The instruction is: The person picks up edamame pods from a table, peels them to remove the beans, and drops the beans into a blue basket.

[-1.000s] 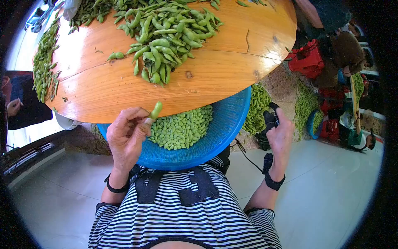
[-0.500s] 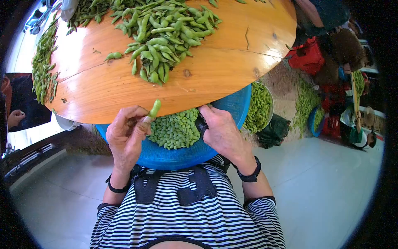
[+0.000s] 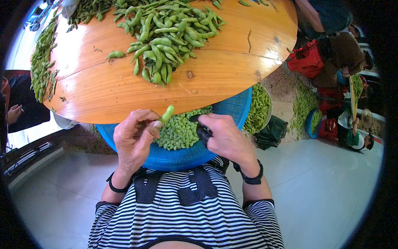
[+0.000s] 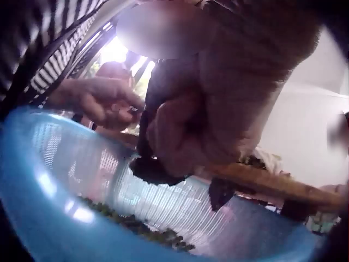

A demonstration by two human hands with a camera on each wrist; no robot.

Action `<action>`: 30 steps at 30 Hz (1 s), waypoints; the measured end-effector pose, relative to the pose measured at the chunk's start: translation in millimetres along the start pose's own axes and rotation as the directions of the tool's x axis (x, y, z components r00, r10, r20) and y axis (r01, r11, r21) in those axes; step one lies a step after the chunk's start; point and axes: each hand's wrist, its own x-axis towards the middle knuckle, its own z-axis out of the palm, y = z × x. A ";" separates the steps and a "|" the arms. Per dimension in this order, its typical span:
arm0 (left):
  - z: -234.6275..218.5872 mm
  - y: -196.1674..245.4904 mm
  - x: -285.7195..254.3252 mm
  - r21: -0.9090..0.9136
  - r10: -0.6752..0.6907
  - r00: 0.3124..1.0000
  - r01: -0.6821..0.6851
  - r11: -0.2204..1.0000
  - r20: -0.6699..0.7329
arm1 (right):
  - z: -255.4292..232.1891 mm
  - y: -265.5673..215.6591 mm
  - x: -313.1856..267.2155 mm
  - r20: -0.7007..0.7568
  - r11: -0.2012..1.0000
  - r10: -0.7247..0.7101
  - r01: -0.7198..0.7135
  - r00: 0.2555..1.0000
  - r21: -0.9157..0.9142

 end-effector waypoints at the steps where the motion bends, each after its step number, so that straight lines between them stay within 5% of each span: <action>1: 0.7 -1.6 -0.8 0.000 0.000 1.000 0.000 1.000 0.002 | 8.5 1.6 4.8 0.007 0.996 -0.045 0.045 0.999 -0.081; 9: -3.5 -5.8 -5.2 -0.006 -0.030 0.999 0.030 1.000 -0.011 | 33.1 24.9 31.0 0.088 0.982 -0.066 0.081 0.994 -0.172; 11: -3.3 -6.6 -5.1 -0.016 -0.033 0.999 0.032 0.999 -0.016 | 34.9 23.2 32.4 0.206 0.988 0.122 -0.100 0.971 -0.113; 17: -4.9 -5.7 -2.5 0.012 -0.028 1.000 0.028 1.000 0.002 | 42.2 33.0 30.1 0.126 0.982 -0.069 0.090 0.990 -0.166; 27: -4.7 -6.9 -1.2 0.005 -0.039 0.999 0.039 0.999 -0.001 | 10.8 6.5 16.0 0.026 0.993 0.033 -0.030 0.999 -0.118; 30: -4.8 -9.0 -3.1 -0.024 -0.041 0.999 0.041 0.999 0.006 | -8.3 -12.4 3.6 0.152 0.999 0.000 0.006 0.988 -0.043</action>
